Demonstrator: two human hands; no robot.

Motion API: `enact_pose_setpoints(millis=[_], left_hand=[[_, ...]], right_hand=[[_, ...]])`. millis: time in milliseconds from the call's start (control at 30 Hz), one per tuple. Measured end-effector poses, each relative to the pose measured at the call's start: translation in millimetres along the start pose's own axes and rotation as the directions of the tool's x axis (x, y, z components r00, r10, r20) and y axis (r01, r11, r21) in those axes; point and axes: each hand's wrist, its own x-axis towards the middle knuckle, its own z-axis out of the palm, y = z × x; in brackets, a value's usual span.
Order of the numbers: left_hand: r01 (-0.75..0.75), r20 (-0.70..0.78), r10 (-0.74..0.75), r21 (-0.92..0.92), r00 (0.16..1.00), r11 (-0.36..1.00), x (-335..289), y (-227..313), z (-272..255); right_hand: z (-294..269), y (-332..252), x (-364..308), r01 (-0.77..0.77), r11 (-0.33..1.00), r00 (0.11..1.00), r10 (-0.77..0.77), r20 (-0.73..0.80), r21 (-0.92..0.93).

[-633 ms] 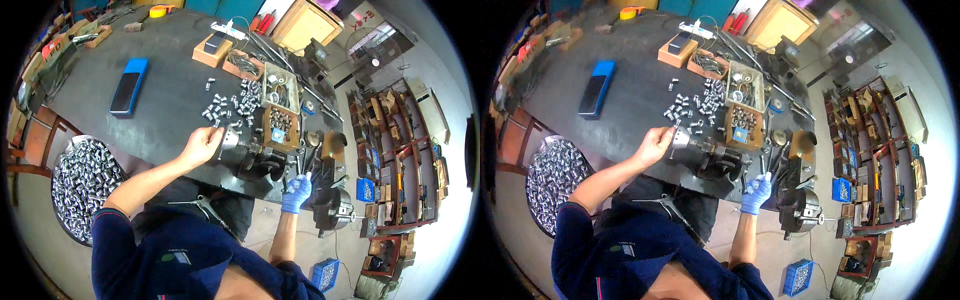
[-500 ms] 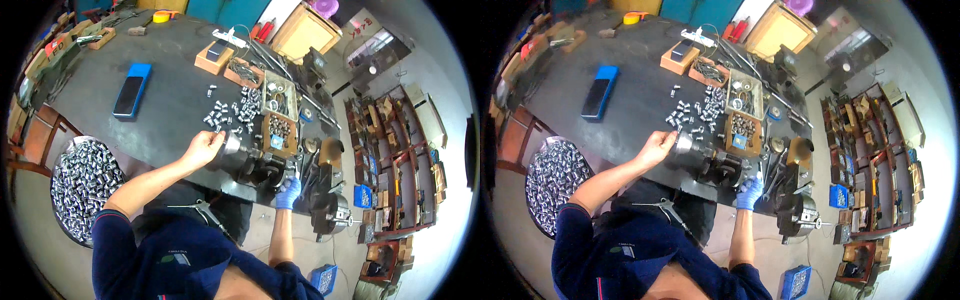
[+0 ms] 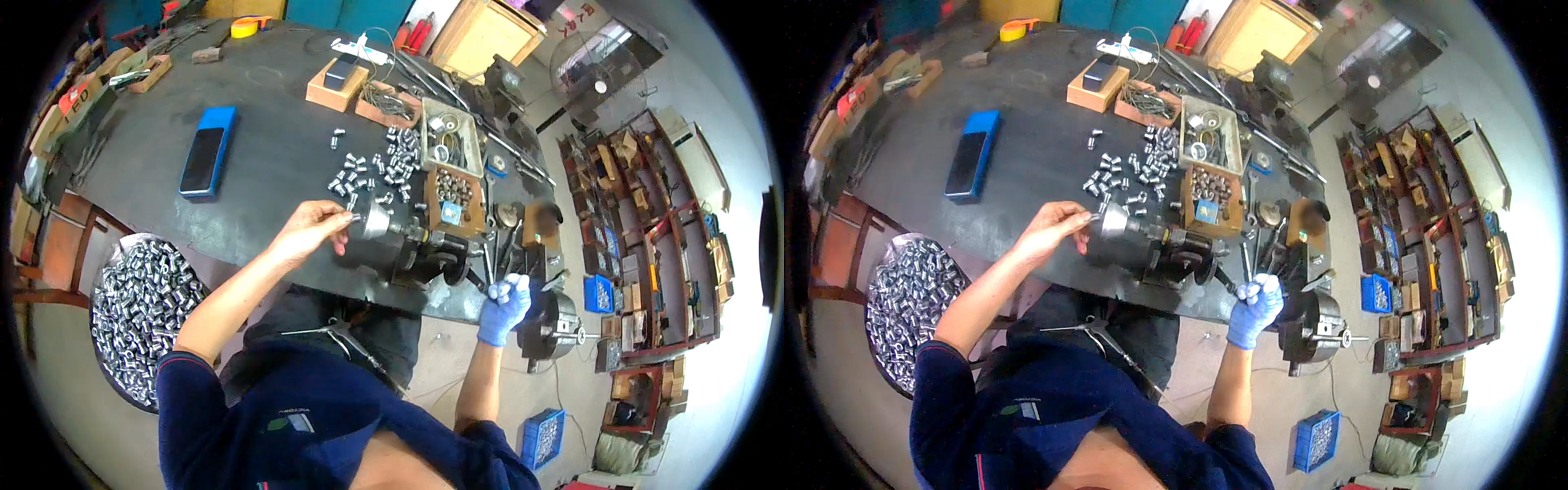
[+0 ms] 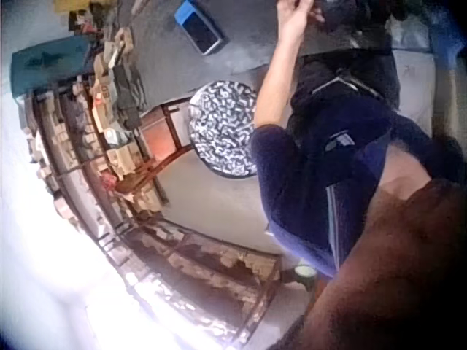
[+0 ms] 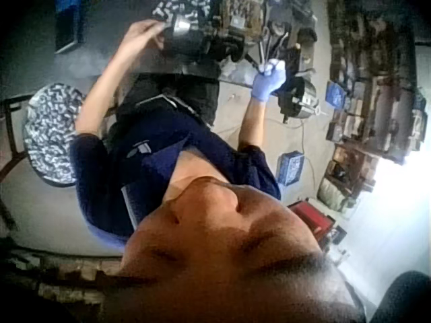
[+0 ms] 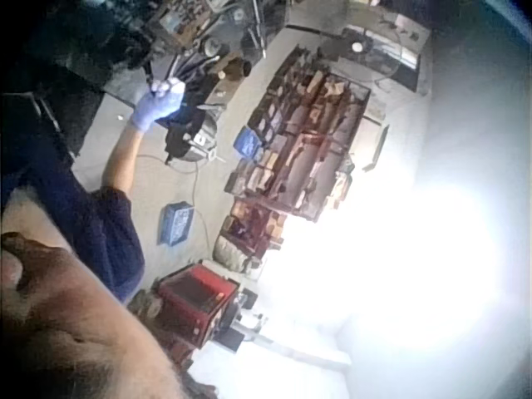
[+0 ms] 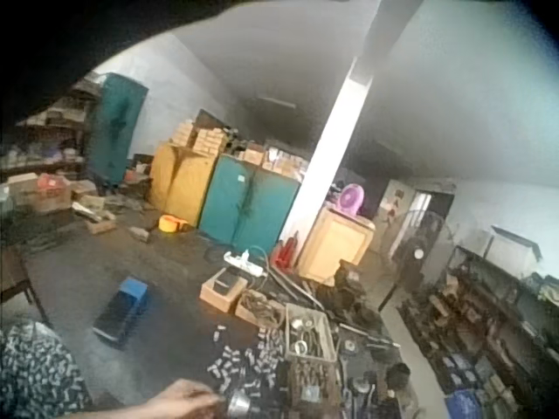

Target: The person picks up metal components one at a time from a large container, places them into a machine for measurement, and then places the components into a smaller wooden box after the measurement is taken.

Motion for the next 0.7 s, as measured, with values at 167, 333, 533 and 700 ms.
enact_pose_setpoints(millis=[167,333,533,700], left_hand=[[-0.058,0.004,0.059,-0.151,0.998,0.987,-36.9,-13.1,-14.9],[0.047,0.052,-0.029,-0.388,0.998,0.921,-67.4,-33.6,-15.8],[0.053,0.047,-0.038,-0.381,0.998,0.923,-90.9,-29.4,-14.9],[0.002,0.014,0.004,-0.432,1.0,0.902,-101.9,-39.0,-22.3]], right_hand=[[-3.0,0.1,-89.9,-0.009,0.865,0.994,0.064,0.092,-0.502],[-9.8,100.2,-166.1,0.056,0.194,0.579,0.793,0.19,-0.979],[22.4,123.3,-164.0,0.149,0.188,0.269,0.937,0.222,-0.971],[18.0,106.9,-151.7,-0.172,0.398,0.145,0.915,0.376,-0.901]])
